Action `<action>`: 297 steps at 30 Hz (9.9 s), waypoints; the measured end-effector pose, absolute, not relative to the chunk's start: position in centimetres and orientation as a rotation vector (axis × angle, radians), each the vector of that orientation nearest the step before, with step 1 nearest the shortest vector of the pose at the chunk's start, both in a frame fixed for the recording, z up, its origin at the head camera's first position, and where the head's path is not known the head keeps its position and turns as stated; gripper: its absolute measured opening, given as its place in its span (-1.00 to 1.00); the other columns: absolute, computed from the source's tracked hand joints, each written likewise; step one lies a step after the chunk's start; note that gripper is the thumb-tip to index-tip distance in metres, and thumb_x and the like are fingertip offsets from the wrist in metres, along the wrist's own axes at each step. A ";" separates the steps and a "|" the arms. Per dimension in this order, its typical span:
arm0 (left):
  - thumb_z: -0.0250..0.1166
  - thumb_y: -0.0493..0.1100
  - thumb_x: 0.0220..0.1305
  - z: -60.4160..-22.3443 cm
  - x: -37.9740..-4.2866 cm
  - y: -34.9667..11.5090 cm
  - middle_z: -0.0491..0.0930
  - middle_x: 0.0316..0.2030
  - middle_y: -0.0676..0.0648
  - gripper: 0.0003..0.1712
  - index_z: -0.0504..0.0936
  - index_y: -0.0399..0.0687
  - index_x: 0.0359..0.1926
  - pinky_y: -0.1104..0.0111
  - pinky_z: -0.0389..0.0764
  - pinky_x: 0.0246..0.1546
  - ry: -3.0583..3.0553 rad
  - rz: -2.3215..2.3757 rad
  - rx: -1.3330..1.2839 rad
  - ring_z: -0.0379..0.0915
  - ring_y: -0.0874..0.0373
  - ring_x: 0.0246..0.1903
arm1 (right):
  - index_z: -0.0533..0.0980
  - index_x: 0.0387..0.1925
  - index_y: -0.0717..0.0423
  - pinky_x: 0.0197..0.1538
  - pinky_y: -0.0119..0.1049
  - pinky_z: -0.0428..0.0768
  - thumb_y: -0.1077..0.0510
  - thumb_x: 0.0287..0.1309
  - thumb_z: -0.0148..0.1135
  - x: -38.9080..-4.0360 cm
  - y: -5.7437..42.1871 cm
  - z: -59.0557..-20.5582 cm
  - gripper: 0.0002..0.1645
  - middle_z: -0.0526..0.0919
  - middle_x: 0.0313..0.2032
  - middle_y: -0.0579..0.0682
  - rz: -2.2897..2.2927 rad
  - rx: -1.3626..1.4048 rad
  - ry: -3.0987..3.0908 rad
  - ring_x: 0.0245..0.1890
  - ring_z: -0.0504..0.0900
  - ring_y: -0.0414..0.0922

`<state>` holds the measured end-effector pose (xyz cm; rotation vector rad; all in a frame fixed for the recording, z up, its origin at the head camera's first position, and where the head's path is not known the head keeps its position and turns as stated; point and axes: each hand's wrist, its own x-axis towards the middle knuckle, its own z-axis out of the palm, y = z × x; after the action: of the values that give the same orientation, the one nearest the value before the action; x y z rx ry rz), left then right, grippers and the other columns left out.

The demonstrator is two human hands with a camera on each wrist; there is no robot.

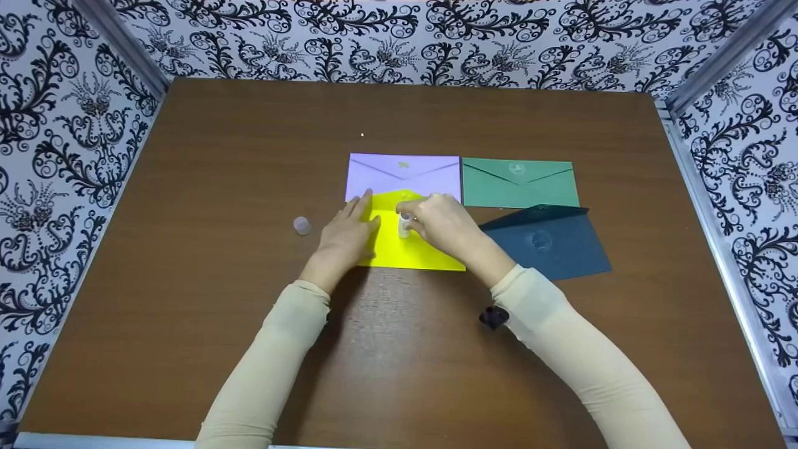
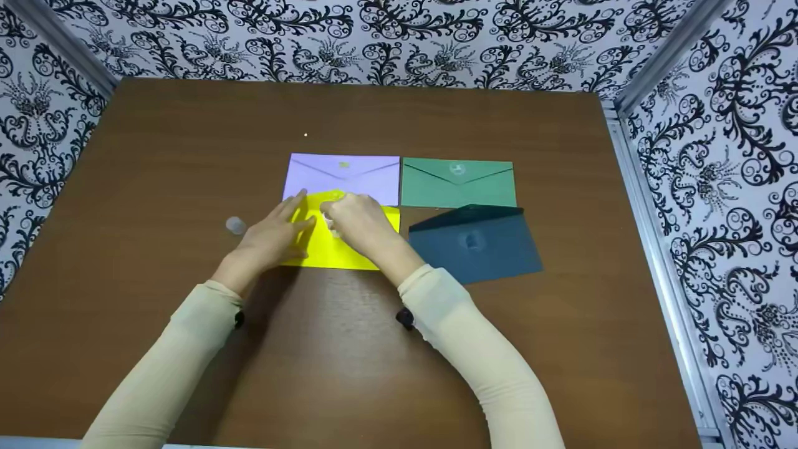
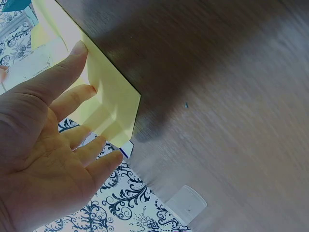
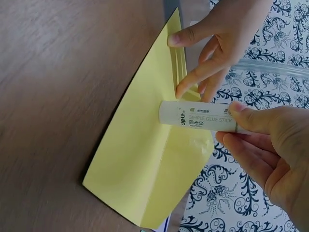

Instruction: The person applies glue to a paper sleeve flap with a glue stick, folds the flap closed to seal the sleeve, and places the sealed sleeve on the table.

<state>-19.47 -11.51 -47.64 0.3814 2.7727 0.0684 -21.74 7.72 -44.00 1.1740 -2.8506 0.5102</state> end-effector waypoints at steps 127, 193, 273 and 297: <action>0.34 0.05 0.15 -47.5 -19.5 -11.5 -0.38 0.49 -0.07 -0.20 0.24 0.10 0.38 0.02 -0.01 0.41 2.763 0.073 0.369 -0.32 -0.06 0.46 | 0.60 -0.04 0.06 -0.18 -0.31 0.67 0.21 0.15 0.27 -22.3 8.1 -44.6 -0.69 0.72 -0.16 0.04 0.403 1.103 -2.773 -0.21 0.71 -0.03; 0.40 0.21 -0.01 -47.4 -20.1 -11.9 -0.24 0.49 -0.12 0.29 -0.27 -0.04 0.48 0.03 -0.04 0.42 2.811 0.049 0.384 -0.19 -0.07 0.44 | 0.48 -0.05 0.25 -0.03 -0.31 0.62 0.35 0.11 0.24 -18.6 19.0 -44.7 -0.68 0.29 0.15 0.18 3.085 -0.288 -1.132 -0.07 0.65 0.00; 0.04 -0.52 0.15 -47.8 -19.1 -7.9 0.70 -0.27 -0.09 -0.52 0.73 0.07 -0.19 0.13 0.64 -0.38 3.025 0.240 0.703 0.61 -0.07 -0.34 | 0.46 -0.10 0.26 0.02 -0.34 0.59 0.33 0.19 0.16 -18.0 20.4 -45.6 -0.77 0.43 0.01 0.19 3.037 -0.306 -1.139 -0.08 0.65 -0.01; 0.12 -0.49 0.18 -48.4 -18.3 -7.0 0.65 -0.23 -0.05 -0.68 0.67 -0.05 -0.22 0.14 0.63 -0.47 2.965 0.087 0.732 0.55 -0.04 -0.48 | 0.43 -0.04 0.28 0.00 -0.34 0.61 0.33 0.13 0.23 -17.8 20.2 -45.4 -0.66 0.42 0.01 0.20 3.062 -0.364 -1.094 -0.05 0.64 0.04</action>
<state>-18.33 -7.04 -48.41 0.7318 2.9648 0.0869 -17.84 20.25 -45.43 -0.3639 -1.0941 3.0623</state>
